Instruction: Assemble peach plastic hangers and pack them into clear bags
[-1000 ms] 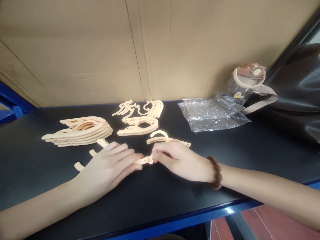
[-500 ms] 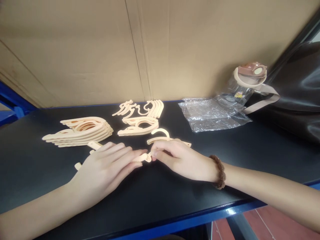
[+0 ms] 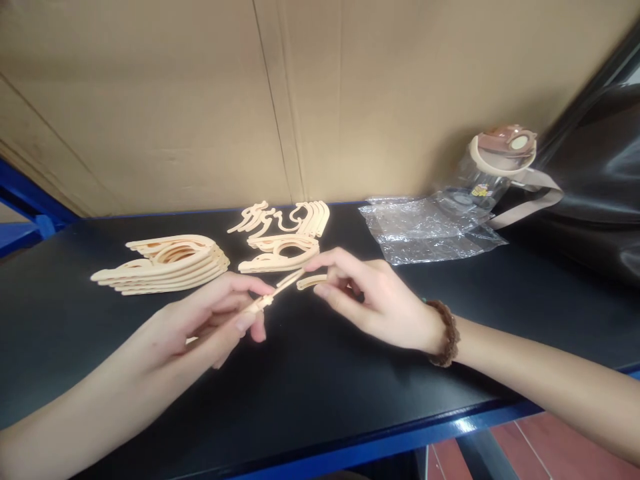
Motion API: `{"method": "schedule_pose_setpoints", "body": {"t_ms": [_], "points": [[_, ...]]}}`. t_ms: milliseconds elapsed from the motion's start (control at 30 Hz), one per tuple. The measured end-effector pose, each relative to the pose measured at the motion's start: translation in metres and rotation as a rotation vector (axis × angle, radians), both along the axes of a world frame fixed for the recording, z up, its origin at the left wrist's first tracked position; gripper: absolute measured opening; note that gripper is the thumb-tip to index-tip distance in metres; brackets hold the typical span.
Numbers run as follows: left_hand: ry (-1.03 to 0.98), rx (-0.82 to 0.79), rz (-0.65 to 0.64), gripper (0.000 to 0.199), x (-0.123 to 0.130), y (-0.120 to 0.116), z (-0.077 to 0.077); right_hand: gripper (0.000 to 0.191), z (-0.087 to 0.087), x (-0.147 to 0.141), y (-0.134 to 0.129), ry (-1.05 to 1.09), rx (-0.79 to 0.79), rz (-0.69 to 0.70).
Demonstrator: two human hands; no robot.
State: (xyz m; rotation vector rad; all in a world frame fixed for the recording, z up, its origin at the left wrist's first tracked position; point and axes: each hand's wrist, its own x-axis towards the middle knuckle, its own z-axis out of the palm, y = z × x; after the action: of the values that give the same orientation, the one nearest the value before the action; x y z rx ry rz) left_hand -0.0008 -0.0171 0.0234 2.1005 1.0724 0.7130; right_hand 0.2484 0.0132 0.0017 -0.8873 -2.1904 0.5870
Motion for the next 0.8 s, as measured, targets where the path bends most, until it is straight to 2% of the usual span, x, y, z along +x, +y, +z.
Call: {"method": "schedule_pose_setpoints", "body": {"t_ms": [133, 267, 367, 533, 667, 800], "points": [[-0.037, -0.182, 0.141, 0.021, 0.001, 0.000, 0.004, 0.012, -0.003, 0.008, 0.016, -0.173, 0.220, -0.131], [-0.072, -0.265, 0.195, 0.023, 0.002, -0.003, 0.002, 0.025, -0.008, 0.011, 0.025, -0.369, 0.300, -0.181], [-0.091, -0.307, 0.177, 0.022, 0.002, 0.001, -0.004, 0.026, -0.010, 0.011, 0.024, -0.450, 0.277, -0.174], [-0.205, -0.289, 0.111, 0.015, 0.004, 0.010, -0.010, 0.022, -0.009, 0.006, 0.020, -0.488, 0.164, -0.141], [-0.315, -0.282, 0.166, 0.016, 0.007, 0.011, -0.005, 0.016, -0.006, 0.002, 0.017, -0.444, 0.099, -0.150], [-0.343, -0.358, 0.201, 0.019, 0.007, 0.013, -0.001, 0.016, -0.005, 0.001, 0.013, -0.337, 0.051, -0.069]]}}
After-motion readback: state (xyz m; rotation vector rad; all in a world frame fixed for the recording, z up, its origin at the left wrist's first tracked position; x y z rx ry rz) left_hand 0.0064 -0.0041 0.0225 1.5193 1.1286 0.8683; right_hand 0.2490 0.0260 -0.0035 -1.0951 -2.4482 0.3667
